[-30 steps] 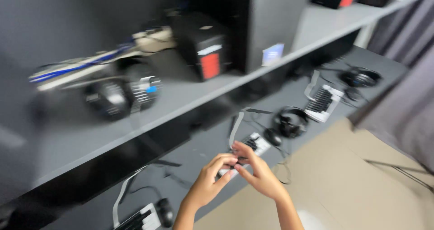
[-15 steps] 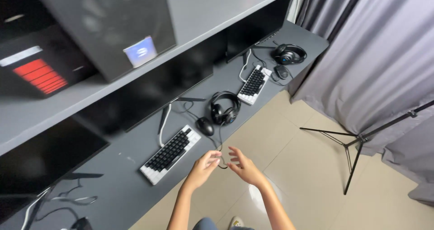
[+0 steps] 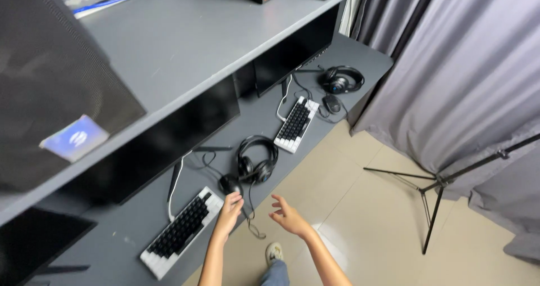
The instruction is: The person wipes a black mousepad with a red cloth on a white chair, then places it on a desk. They then pick up and place multiple pairs of headphones on a shelf above the desk.
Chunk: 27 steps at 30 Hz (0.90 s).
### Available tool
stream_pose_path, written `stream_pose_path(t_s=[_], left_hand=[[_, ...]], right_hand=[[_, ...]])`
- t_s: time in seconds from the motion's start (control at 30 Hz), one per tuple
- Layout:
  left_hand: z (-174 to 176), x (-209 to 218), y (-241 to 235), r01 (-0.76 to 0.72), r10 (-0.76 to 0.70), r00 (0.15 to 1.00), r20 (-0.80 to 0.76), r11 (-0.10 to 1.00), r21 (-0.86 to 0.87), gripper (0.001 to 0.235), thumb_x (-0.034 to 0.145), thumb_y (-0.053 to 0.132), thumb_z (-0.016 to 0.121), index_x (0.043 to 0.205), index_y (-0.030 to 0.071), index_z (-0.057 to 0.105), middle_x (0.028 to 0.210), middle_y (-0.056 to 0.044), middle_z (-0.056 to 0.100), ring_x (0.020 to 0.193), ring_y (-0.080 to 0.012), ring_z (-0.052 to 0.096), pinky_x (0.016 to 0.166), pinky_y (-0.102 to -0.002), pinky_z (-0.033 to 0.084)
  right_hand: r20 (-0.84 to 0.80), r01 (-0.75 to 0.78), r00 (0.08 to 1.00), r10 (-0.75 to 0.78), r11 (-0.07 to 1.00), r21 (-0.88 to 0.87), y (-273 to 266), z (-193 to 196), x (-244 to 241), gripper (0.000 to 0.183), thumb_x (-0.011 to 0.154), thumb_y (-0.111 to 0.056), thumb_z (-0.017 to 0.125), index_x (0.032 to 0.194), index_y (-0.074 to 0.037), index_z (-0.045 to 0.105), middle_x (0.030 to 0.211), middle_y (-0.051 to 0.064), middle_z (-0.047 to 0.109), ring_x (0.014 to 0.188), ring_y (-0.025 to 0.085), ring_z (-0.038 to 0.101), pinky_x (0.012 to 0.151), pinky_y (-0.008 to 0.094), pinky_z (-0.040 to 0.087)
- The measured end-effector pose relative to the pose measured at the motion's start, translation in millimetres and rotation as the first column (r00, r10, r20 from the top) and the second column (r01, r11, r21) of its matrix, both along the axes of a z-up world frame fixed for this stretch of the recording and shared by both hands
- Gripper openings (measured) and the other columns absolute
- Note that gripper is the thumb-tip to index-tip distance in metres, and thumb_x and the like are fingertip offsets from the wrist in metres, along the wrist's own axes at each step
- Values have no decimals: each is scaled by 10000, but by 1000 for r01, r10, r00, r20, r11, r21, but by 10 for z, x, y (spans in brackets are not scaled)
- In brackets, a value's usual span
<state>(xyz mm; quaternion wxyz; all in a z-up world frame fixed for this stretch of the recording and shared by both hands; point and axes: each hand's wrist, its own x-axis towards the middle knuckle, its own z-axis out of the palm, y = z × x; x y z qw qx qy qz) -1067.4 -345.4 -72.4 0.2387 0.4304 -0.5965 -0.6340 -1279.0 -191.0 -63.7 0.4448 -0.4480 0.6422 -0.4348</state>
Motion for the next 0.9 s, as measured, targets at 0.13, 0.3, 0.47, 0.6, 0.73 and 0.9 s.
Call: stream_pose_path(t_s=[0.13, 0.3, 0.47, 0.6, 0.73, 0.9], left_hand=[[-588, -292, -524, -69, 69, 998, 13, 998, 6, 528, 982, 293, 592, 1464, 120, 465, 1429, -102, 591, 1289, -226, 570, 1032, -391, 454], [-1428, -647, -1147, -147, 116, 979, -167, 972, -185, 572, 953, 220, 664, 1465, 91, 446, 1398, -180, 594, 1265, -273, 583, 1084, -387, 439], [-1294, -850, -1205, -117, 115, 988, -99, 993, -18, 649, 924, 253, 698, 1502, 152, 422, 1383, -166, 585, 1229, -296, 588, 1041, -398, 465], [-1384, -945, -1287, -111, 168, 974, 149, 936, -333, 670, 880, 317, 779, 1474, 181, 499, 1340, -185, 608, 1244, -290, 589, 1042, -397, 482], [-1411, -1021, -1325, -130, 207, 955, 212, 936, -328, 811, 816, 321, 835, 1499, 162, 427, 1356, -204, 573, 1239, -320, 565, 1041, -413, 467], [-1392, -1106, -1285, -183, 243, 963, 116, 906, -383, 906, 704, 304, 907, 1425, 65, 413, 1273, -183, 640, 1189, -305, 628, 1015, -410, 494]], right_hand=[[-6, 3, 1000, -3, 1000, 8, -543, -127, -236, 762, 936, -266, 671, 1568, -188, 253, 1457, 211, 536, 1181, 269, 707, 965, 384, 573], [-36, 66, 997, -67, 998, -10, -1221, -885, -444, 952, 934, -359, 745, 1599, -199, 83, 1501, 280, 465, 1326, 331, 587, 1076, 391, 461], [-40, 129, 991, -124, 980, 155, -1542, -628, -391, 1027, 879, -474, 756, 1625, -252, 86, 1519, 275, 428, 1398, 374, 486, 1151, 400, 406], [-58, 132, 990, -126, 985, 113, -1702, -1202, -464, 1067, 859, -506, 812, 1634, -239, 129, 1552, 290, 316, 1474, 400, 327, 1196, 432, 343], [-18, 103, 995, -103, 995, -1, -1756, -1152, -529, 1116, 829, -487, 856, 1608, -195, 112, 1534, 274, 324, 1475, 384, 317, 1199, 442, 333], [115, 40, 992, -42, 999, 25, -1642, -778, -644, 1015, 821, -467, 845, 1589, -177, 249, 1528, 195, 396, 1447, 309, 411, 1183, 423, 380]])
